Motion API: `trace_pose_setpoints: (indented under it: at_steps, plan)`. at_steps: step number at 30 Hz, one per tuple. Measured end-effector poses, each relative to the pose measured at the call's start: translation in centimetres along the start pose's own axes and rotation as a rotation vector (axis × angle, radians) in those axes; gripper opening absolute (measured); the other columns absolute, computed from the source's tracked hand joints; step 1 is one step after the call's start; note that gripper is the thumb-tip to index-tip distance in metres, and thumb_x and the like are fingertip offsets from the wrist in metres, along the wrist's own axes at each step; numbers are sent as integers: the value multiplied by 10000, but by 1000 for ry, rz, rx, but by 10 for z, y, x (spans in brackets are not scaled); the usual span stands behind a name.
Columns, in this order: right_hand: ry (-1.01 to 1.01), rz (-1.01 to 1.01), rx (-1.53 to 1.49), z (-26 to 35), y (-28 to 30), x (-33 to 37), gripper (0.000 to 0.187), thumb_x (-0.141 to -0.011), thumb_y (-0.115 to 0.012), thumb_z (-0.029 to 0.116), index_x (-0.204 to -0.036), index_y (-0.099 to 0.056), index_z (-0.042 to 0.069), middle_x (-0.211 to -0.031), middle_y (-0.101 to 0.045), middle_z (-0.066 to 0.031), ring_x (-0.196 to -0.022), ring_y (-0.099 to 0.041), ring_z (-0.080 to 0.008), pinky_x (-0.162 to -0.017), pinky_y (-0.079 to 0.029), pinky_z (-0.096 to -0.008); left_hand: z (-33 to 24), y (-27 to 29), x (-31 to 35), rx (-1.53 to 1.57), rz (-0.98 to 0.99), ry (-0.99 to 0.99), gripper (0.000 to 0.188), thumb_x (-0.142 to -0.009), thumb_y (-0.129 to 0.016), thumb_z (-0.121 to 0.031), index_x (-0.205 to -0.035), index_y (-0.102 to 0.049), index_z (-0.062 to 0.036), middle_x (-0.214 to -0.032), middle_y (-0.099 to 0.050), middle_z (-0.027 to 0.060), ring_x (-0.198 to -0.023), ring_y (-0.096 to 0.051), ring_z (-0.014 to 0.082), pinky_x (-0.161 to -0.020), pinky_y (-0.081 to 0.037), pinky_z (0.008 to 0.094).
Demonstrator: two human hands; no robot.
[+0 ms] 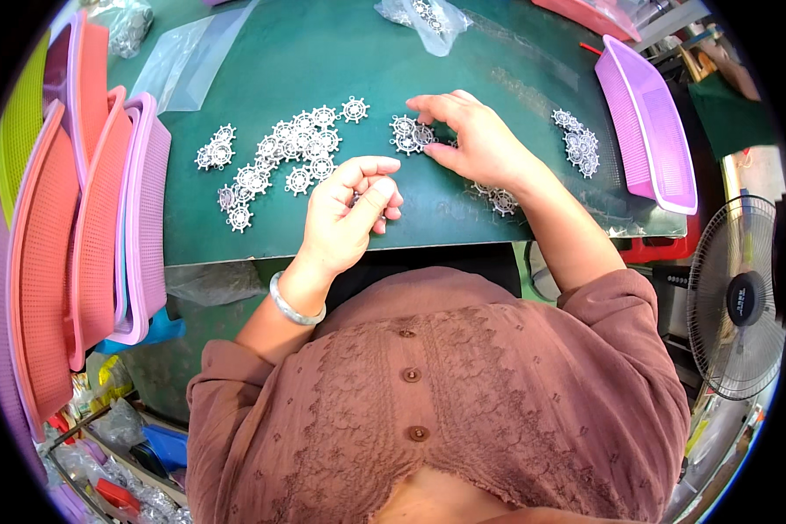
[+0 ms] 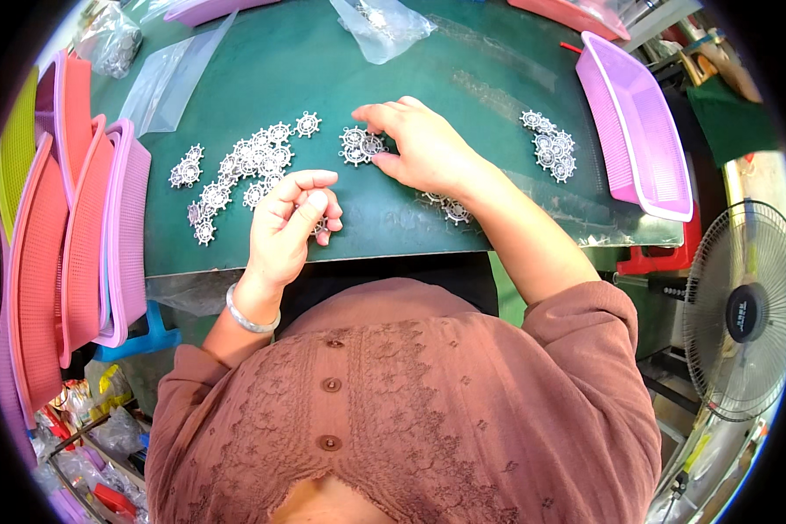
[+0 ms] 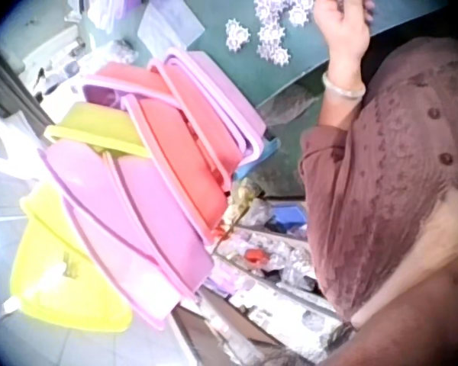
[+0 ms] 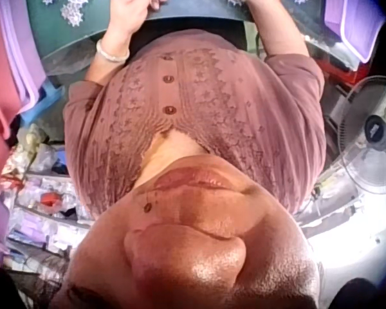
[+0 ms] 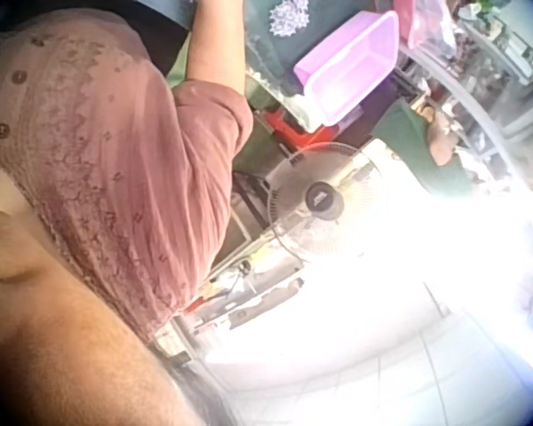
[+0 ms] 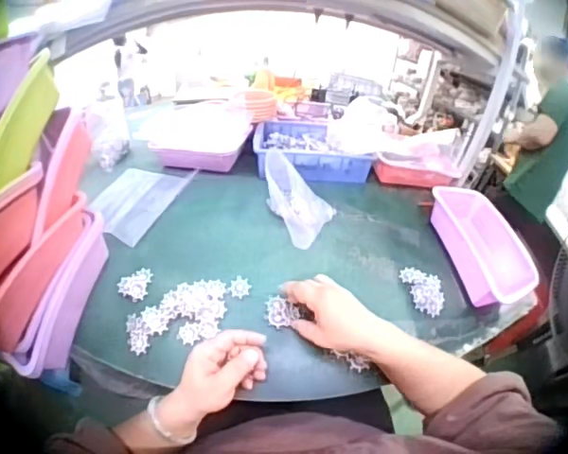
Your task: The person assembles small silver ship-wheel-shaped decorative parts by hand at a green workbench. They pick up individual pieces, interlock them, and place the assembled units on the table. The person also handles a clear plastic bag and organizes the parts into small piles.
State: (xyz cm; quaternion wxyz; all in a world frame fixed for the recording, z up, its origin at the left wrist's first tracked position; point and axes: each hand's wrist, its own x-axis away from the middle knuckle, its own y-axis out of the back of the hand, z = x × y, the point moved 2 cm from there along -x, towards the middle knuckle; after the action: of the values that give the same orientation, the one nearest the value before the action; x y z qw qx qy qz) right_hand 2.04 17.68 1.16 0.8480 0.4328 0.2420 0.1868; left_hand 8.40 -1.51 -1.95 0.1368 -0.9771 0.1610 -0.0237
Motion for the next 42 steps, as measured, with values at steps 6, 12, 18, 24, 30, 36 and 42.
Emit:
trace_pose_setpoints:
  at_steps: [6, 12, 18, 24, 30, 36, 42]
  plan:
    - [-3, -119, -219, 18, 6, 6, 533, -705, -658, 5, -1214, -505, 54, -967, -595, -89, -816, -575, -185, -723, -484, -301, -1, -3, -1, -15, -75, 64, 238, -914, -529, -150, -1106, -538, -9, -809, -591, 36, -680, -556, 87, -535, -432, 191]
    - [85, -212, -296, 50, 1, 19, 510, -711, -666, 24, -1194, -502, 46, -898, -560, -88, -726, -555, -190, -653, -487, -301, -3, -8, -6, 58, -114, 134, 168, -896, -556, -154, -991, -581, -17, -766, -602, 27, -628, -563, 81, -492, -428, 190]
    - [59, -262, -465, 45, -14, 27, 498, -728, -673, 11, -1195, -506, 38, -954, -572, -89, -703, -564, -145, -637, -490, -262, -7, -7, -2, 90, -100, 146, 107, -907, -515, -112, -912, -585, -32, -748, -607, 37, -614, -565, 102, -474, -412, 203]
    - [12, -251, -661, 41, -19, 31, 476, -752, -652, -19, -1201, -500, 22, -986, -570, -100, -727, -565, -112, -675, -489, -249, -9, -9, 0, 63, -100, 138, 122, -913, -519, -133, -906, -589, -33, -742, -603, 35, -609, -559, 95, -474, -410, 199]
    - [-72, -221, -847, 41, -20, 36, 443, -778, -620, -43, -1200, -494, 5, -1026, -562, -107, -795, -569, -97, -739, -483, -243, -8, -7, 1, 51, -110, 123, 155, -904, -560, -187, -899, -605, -38, -729, -601, 18, -598, -560, 70, -477, -419, 182]
    - [-128, -221, -920, 42, -22, 38, 415, -798, -604, -38, -1196, -496, 0, -1025, -564, -92, -828, -568, -93, -766, -476, -237, -9, -6, 2, 16, -111, 98, 159, -905, -559, -189, -902, -606, -38, -731, -602, 16, -602, -560, 67, -481, -420, 183]
    - [-249, -165, -1041, 42, -21, 39, 384, -808, -608, -23, -1177, -510, 6, -931, -585, -50, -823, -562, -84, -752, -472, -223, -9, -6, 3, -62, -137, 12, 154, -900, -562, -160, -948, -612, -23, -752, -615, 22, -613, -568, 66, -489, -426, 182]
